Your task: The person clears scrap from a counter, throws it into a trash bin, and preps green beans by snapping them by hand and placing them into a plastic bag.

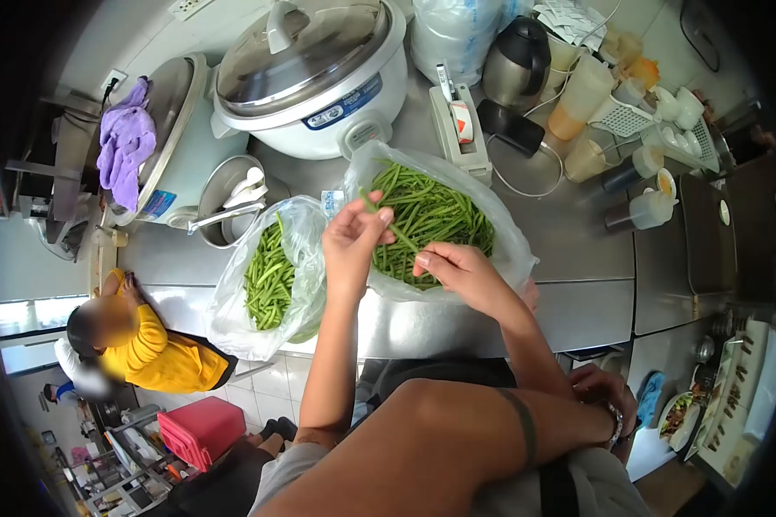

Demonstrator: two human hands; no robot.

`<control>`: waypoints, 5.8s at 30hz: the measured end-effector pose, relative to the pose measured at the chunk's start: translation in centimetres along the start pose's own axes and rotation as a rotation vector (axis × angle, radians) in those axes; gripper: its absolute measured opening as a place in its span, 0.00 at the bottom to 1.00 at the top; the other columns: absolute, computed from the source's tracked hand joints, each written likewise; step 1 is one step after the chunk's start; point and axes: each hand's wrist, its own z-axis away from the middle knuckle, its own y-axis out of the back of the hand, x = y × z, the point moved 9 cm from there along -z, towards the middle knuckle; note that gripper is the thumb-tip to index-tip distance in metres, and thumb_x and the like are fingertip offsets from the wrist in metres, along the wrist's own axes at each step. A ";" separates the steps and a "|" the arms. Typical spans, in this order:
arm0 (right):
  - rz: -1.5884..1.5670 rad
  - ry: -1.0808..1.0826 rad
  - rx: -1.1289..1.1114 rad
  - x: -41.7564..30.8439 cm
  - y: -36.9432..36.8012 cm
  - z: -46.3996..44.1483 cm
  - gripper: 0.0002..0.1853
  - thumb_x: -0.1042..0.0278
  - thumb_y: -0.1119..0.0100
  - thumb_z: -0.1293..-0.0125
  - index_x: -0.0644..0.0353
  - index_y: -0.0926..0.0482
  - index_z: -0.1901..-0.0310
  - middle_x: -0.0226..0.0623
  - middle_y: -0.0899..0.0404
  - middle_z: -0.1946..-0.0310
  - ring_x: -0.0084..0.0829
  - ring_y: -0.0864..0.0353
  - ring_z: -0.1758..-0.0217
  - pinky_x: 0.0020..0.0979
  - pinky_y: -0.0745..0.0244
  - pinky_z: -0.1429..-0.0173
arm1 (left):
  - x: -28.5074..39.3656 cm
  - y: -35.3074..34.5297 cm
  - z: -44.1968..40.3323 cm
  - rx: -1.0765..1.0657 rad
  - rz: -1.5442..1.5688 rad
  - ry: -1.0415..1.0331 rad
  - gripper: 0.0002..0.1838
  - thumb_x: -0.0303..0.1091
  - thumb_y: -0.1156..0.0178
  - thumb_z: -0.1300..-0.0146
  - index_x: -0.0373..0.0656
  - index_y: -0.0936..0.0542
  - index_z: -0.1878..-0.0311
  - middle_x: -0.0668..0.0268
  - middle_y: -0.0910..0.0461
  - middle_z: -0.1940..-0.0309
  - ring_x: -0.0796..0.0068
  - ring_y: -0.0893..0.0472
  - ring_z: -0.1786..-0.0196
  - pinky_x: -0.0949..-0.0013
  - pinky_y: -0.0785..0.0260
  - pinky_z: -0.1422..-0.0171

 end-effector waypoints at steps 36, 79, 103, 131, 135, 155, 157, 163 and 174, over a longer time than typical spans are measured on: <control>0.713 0.413 0.284 2.2 3.2 -1.2 0.15 0.67 0.32 0.49 0.52 0.17 0.57 0.40 0.17 0.69 0.43 0.17 0.64 0.40 0.23 0.59 | 0.4 -5.0 6.6 -0.177 -1.232 -0.576 0.16 0.33 0.28 0.52 0.44 0.17 0.58 0.63 0.21 0.64 0.59 0.25 0.56 0.60 0.32 0.50; -0.140 -0.137 -0.105 2.8 0.1 -1.6 0.13 0.65 0.46 0.29 0.67 0.19 0.60 0.27 0.20 0.72 0.14 0.28 0.69 0.20 0.32 0.63 | 3.6 -2.8 3.0 -0.194 -0.928 -0.589 0.16 0.18 0.32 0.54 0.46 0.13 0.61 0.65 0.18 0.61 0.67 0.20 0.57 0.67 0.27 0.56; -0.350 -0.067 0.148 3.5 -0.7 -2.8 0.18 0.59 0.56 0.26 0.63 0.19 0.61 0.23 0.30 0.77 0.14 0.38 0.76 0.20 0.41 0.71 | -1.4 0.0 0.6 -0.039 0.020 0.057 0.12 0.18 0.37 0.40 0.33 0.21 0.52 0.64 0.17 0.66 0.82 0.19 0.64 0.78 0.23 0.61; 0.103 0.185 0.023 -2.1 -0.9 -1.3 0.05 0.75 0.50 0.34 0.65 0.24 0.64 0.37 0.23 0.76 0.26 0.25 0.75 0.30 0.31 0.68 | 2.4 4.9 0.6 0.254 -0.235 -0.075 0.12 0.29 0.56 0.26 0.44 0.28 0.44 0.78 0.39 0.81 0.88 0.41 0.80 0.80 0.48 0.76; 0.126 0.122 0.276 0.6 3.2 -3.6 0.10 0.74 0.52 0.33 0.63 0.19 0.56 0.36 0.19 0.74 0.23 0.26 0.76 0.27 0.30 0.68 | 6.8 12.3 0.8 0.488 -0.708 -0.185 0.10 0.30 0.52 0.27 0.41 0.23 0.50 0.77 0.40 0.81 0.87 0.39 0.79 0.79 0.47 0.75; 0.497 0.217 0.336 -1.0 3.4 -5.2 0.18 0.71 0.50 0.32 0.53 0.24 0.41 0.48 0.20 0.69 0.47 0.19 0.66 0.43 0.26 0.60 | -2.3 0.8 -0.4 0.012 -1.059 -0.034 0.08 0.32 0.32 0.46 0.43 0.17 0.62 0.63 0.19 0.67 0.63 0.18 0.67 0.62 0.27 0.62; 0.562 0.249 0.333 -0.6 3.1 -4.9 0.17 0.71 0.49 0.31 0.56 0.24 0.42 0.49 0.20 0.69 0.43 0.20 0.69 0.38 0.27 0.61 | -1.2 0.0 0.0 0.009 -1.043 -0.102 0.07 0.31 0.33 0.45 0.43 0.17 0.63 0.64 0.20 0.68 0.62 0.19 0.67 0.62 0.27 0.61; 0.517 0.127 0.309 0.2 3.0 -4.1 0.13 0.60 0.45 0.32 0.62 0.20 0.63 0.45 0.19 0.74 0.48 0.20 0.69 0.43 0.25 0.62 | 2.4 -2.3 0.4 -0.055 -1.066 -0.401 0.06 0.27 0.35 0.44 0.44 0.18 0.62 0.64 0.21 0.66 0.61 0.22 0.60 0.61 0.29 0.58; 0.181 0.075 0.041 -1.2 0.9 -3.9 0.17 0.58 0.44 0.31 0.64 0.22 0.71 0.35 0.22 0.80 0.27 0.24 0.77 0.31 0.32 0.69 | 3.6 -1.9 0.4 -0.136 -0.997 -0.497 0.11 0.23 0.35 0.44 0.41 0.18 0.57 0.60 0.24 0.65 0.60 0.24 0.61 0.62 0.31 0.56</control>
